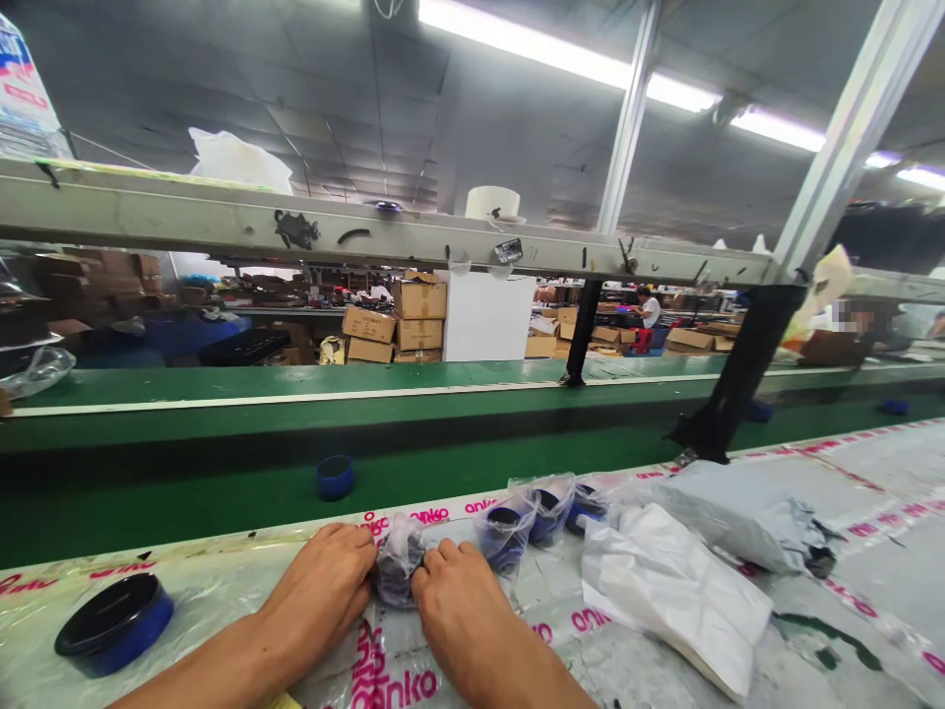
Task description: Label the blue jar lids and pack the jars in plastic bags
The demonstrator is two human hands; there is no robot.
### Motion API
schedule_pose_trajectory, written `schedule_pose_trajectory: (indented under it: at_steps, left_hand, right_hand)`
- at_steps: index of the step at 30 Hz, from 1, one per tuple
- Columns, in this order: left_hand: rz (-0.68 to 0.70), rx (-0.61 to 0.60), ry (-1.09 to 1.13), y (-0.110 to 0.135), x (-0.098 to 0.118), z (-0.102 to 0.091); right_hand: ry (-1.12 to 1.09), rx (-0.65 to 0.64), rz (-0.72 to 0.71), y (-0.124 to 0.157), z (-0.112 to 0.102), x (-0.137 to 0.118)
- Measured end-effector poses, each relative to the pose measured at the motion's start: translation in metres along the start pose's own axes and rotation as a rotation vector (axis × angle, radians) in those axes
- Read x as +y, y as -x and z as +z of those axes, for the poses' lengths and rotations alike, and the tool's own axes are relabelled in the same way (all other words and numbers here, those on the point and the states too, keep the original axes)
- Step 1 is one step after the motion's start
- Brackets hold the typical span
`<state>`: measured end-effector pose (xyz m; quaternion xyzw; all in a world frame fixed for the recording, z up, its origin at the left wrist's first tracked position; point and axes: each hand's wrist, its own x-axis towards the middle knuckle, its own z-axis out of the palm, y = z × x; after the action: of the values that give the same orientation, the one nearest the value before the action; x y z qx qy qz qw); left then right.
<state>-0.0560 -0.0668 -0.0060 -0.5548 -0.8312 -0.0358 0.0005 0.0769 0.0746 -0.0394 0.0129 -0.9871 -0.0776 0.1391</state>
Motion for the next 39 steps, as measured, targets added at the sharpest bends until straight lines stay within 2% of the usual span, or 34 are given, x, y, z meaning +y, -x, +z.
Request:
schedule_pose_trajectory:
  at_steps: [3,6,8,12,15,18,21,23,25,27,30,32,35,37,39]
  left_hand:
    - [-0.006,0.042,0.077,-0.001,-0.009,0.000]
    - [-0.070,0.089,0.163,-0.010,-0.013,-0.002]
    - [-0.109,0.110,0.205,-0.017,-0.011,-0.004]
    - [-0.126,0.151,0.229,-0.027,-0.004,-0.009]
    - [-0.164,0.219,0.253,-0.034,0.000,-0.020]
    - [-0.209,0.269,0.288,-0.043,0.005,-0.034]
    - [-0.213,0.257,0.325,-0.050,0.013,-0.039]
    - [-0.199,0.241,0.348,-0.052,0.019,-0.037]
    - [-0.184,0.235,0.371,-0.052,0.024,-0.034]
    - [-0.165,0.235,0.399,-0.051,0.028,-0.035]
    - [-0.083,0.293,0.462,-0.048,0.029,-0.039]
    - [0.055,0.344,0.468,-0.046,0.029,-0.039]
    - [0.266,0.299,0.349,-0.046,0.033,-0.032]
    - [0.332,0.235,0.264,-0.048,0.040,-0.027]
    - [0.359,0.243,0.237,-0.050,0.052,-0.024]
  right_hand:
    - [-0.207,-0.021,0.174,-0.004,-0.012,-0.002]
    - [-0.373,0.082,0.335,-0.010,-0.011,0.000]
    - [-0.300,0.148,0.331,-0.014,-0.004,0.001]
    - [0.088,0.290,0.272,-0.019,0.004,0.004]
    - [0.211,0.359,0.340,-0.022,-0.013,0.018]
    - [0.225,0.314,0.410,-0.023,-0.038,0.039]
    - [0.171,0.280,0.493,-0.019,-0.055,0.054]
    - [0.097,0.295,0.550,-0.010,-0.061,0.060]
    - [-0.004,0.363,0.598,0.007,-0.065,0.068]
    - [-0.090,0.462,0.666,0.031,-0.071,0.081]
    - [-0.077,0.556,0.850,0.076,-0.081,0.106]
    - [-0.043,0.527,0.957,0.105,-0.086,0.121]
    - [0.013,0.320,0.962,0.132,-0.082,0.127]
    - [0.040,0.174,0.923,0.137,-0.073,0.120]
    - [0.070,0.103,0.905,0.134,-0.063,0.110]
